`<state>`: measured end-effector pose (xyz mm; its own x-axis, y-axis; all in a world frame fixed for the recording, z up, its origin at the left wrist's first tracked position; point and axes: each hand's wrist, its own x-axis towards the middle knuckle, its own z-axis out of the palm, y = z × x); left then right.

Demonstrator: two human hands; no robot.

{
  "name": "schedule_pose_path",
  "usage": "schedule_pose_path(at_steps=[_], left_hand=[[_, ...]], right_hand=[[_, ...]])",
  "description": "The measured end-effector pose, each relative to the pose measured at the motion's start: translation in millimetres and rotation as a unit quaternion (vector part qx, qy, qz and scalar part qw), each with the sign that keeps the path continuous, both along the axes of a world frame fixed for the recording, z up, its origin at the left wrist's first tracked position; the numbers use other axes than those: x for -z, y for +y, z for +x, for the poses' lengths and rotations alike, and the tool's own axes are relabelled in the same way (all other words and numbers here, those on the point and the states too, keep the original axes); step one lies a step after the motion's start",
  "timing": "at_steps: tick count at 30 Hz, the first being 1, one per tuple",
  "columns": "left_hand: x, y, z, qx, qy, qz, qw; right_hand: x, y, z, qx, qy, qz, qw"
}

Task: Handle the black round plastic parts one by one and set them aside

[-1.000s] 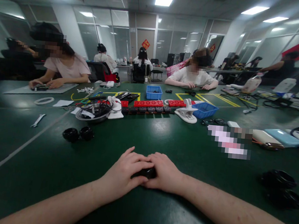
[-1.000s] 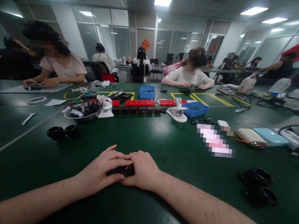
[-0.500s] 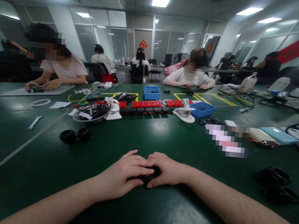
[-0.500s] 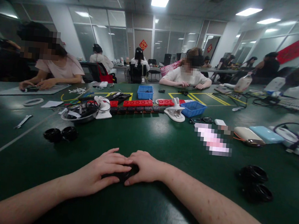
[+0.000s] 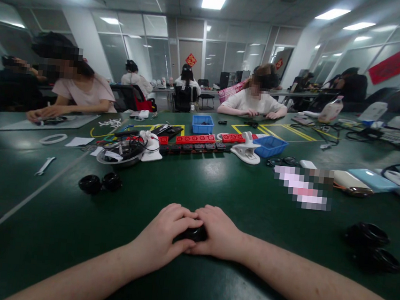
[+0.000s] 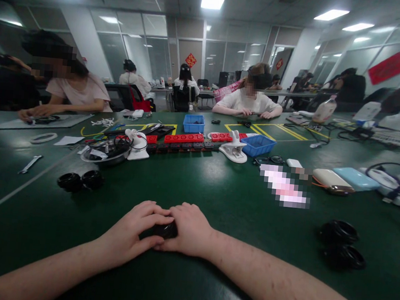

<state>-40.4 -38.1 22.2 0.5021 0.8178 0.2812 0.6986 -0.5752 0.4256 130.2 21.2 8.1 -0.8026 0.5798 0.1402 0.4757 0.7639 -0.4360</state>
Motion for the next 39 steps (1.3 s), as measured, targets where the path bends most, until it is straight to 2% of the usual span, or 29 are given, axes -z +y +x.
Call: schedule_pose_path(at_steps=[5, 9, 14, 19, 23, 26, 33, 36, 39], left_hand=[[-6.0, 4.9, -7.8, 0.083, 0.001, -0.048, 0.995], [-7.8, 6.0, -9.7, 0.094, 0.011, -0.062, 0.994], [-2.3, 3.5, -6.9, 0.058, 0.013, -0.036, 0.998], [5.6, -2.1, 1.1, -0.018, 0.007, 0.009, 1.000], [6.3, -4.2, 4.9, -0.038, -0.002, 0.021, 0.999], [3.1, -2.6, 2.6, -0.014, -0.007, 0.008, 1.000], [-8.3, 3.1, -7.3, 0.077, 0.029, -0.048, 0.995], [-13.1, 4.3, -9.2, 0.088, 0.043, -0.057, 0.994], [-13.1, 4.1, -9.2, 0.090, 0.045, -0.051, 0.994]], right_hand=[[-6.2, 12.1, 6.2, -0.076, -0.010, -0.052, 0.996], [-7.9, 19.5, 7.1, -0.102, -0.020, -0.076, 0.992], [-2.4, 14.0, 3.7, -0.056, -0.001, -0.078, 0.995], [3.1, 2.4, -2.0, 0.020, 0.009, -0.026, 0.999], [2.6, -1.3, -3.5, 0.041, -0.004, -0.006, 0.999], [-1.2, 0.5, -0.9, 0.018, 0.000, -0.024, 1.000], [-10.5, 17.7, 9.1, -0.104, -0.026, -0.063, 0.992], [-10.2, 22.1, 10.4, -0.116, -0.035, -0.061, 0.991], [-7.8, 19.9, 8.3, -0.100, -0.024, -0.063, 0.993]])
